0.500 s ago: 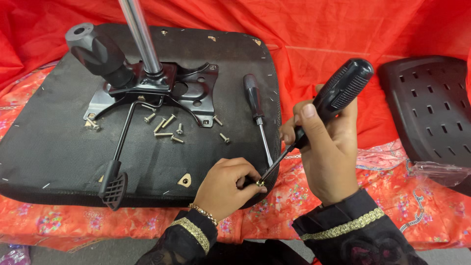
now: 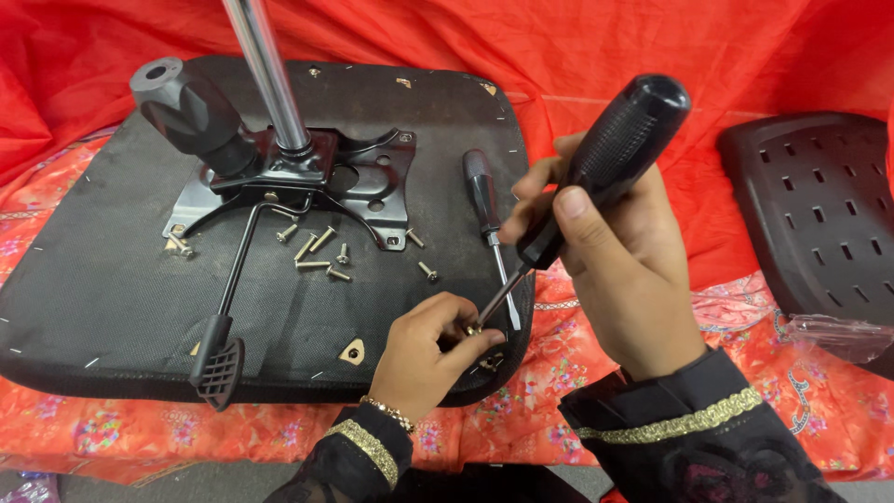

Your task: The person uses a screwdriver to tighten screws into a black upholstered chair base, securing the metal frame and pole. They repeatedly position and drive screws at multiple locations around the base, then place the screwdriver down.

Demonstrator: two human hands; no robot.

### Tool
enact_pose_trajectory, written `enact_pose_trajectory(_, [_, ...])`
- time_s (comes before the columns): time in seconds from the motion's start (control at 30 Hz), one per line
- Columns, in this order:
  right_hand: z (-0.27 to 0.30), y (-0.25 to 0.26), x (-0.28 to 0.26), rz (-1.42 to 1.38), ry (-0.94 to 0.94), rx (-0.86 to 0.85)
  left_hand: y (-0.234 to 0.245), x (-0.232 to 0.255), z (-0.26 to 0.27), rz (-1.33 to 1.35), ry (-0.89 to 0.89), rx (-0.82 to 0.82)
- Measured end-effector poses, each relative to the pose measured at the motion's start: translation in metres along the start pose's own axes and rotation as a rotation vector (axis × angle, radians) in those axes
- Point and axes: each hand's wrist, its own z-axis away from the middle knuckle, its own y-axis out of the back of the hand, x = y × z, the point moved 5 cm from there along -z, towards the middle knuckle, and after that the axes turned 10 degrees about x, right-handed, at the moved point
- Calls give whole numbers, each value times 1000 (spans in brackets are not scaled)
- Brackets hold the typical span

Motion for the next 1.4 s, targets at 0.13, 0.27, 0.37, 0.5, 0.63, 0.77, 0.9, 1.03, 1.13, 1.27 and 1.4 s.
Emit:
enact_pose_trajectory(0.13, [-4, 11, -1, 178, 41, 198, 11, 3, -2, 87, -67, 157])
enact_pose_trajectory(0.27, [-6, 19, 2, 225, 64, 269, 27, 11, 2, -221, -197, 274])
enact_pose_trajectory(0.37, [-7, 24, 6, 203, 72, 311, 45, 11, -1, -486, -257, 372])
enact_pose_trajectory(0.5, [-8, 30, 13, 166, 54, 354, 62, 1, -3, -757, -247, 468])
enact_pose_trajectory(0.63, [-13, 33, 17, 136, 23, 382, 68, -12, -1, -943, -186, 465])
enact_pose_trajectory(0.77, [-19, 35, 20, 144, 5, 396, 68, -19, -2, -974, -166, 454])
enact_pose_trajectory(0.9, [-25, 37, 24, 143, -21, 415, 68, -20, -3, -967, -145, 438])
enact_pose_trajectory(1.03, [-30, 38, 25, 125, -26, 406, 68, -15, -5, -993, -173, 430])
enact_pose_trajectory(1.13, [-34, 41, 25, 143, -30, 411, 66, -13, -8, -999, -186, 418])
enact_pose_trajectory(1.27, [-40, 46, 23, 194, -21, 407, 57, -8, -15, -968, -242, 418])
enact_pose_trajectory(1.4, [-44, 59, 23, 188, -31, 423, 41, -4, -24, -912, -297, 415])
